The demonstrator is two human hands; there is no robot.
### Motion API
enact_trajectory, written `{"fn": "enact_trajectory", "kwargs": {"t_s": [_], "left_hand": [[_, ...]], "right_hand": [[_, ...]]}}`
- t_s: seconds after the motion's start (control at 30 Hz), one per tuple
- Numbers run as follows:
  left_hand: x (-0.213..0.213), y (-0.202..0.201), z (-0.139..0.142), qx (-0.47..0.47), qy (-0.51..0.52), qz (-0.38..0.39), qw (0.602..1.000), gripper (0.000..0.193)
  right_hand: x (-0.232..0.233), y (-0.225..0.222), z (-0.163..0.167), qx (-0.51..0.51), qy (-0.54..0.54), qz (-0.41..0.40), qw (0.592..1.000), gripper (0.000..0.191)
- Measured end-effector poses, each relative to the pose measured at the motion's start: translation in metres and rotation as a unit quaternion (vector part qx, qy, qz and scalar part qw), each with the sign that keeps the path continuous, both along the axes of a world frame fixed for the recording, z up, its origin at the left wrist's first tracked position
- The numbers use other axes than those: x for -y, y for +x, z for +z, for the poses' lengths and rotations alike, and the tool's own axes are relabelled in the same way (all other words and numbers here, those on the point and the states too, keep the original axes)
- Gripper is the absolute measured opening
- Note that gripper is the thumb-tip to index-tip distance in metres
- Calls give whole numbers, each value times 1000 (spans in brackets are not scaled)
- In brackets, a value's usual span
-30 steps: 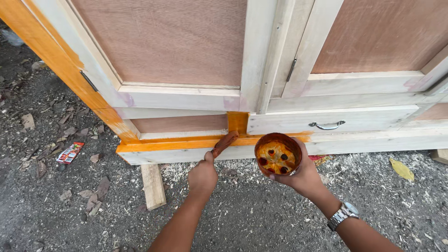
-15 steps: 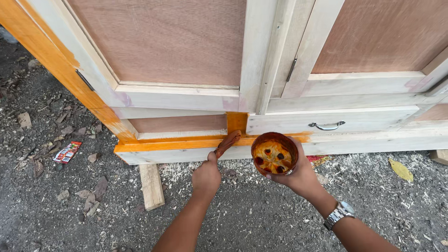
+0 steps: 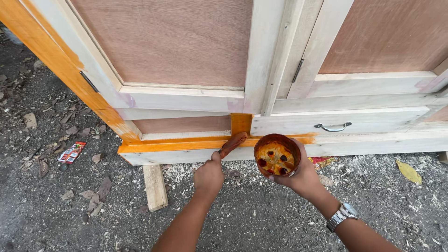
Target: The person paints a wooden cabinet with orange stain, using a brush dipped into a plastic container held in the other hand. They brush the interior shelf edges first, then the top rail, side edges, and the lower front frame of the cabinet.
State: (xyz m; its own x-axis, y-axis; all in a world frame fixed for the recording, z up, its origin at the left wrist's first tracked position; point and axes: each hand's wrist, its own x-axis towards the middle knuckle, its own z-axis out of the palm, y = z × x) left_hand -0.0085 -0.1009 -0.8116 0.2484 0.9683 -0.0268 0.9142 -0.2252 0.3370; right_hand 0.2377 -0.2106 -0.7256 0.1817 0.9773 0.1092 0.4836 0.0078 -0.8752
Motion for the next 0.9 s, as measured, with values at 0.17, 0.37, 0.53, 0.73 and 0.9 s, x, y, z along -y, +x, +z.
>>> {"fn": "enact_trajectory", "kwargs": {"t_s": [0.17,0.37,0.53,0.73,0.9], "left_hand": [[1,6,4,24,-33,-15,999,17],[-11,10,20,-21,-10,-22,999,17],[-13,4,28,-67,-28,-21,997,25],[-6,-10,31,-54,-49,34,997,19],[-21,-33,45,-10,-33,-20,999,28]], "right_hand": [[2,8,-4,-9,6,-4,1000,108],[-5,5,-7,-16,23,3,1000,110],[-8,-6,0,3,-1,-22,1000,114],[8,12,7,5,17,-23,1000,110],[12,22,12,27,1,-54,998,111]]}}
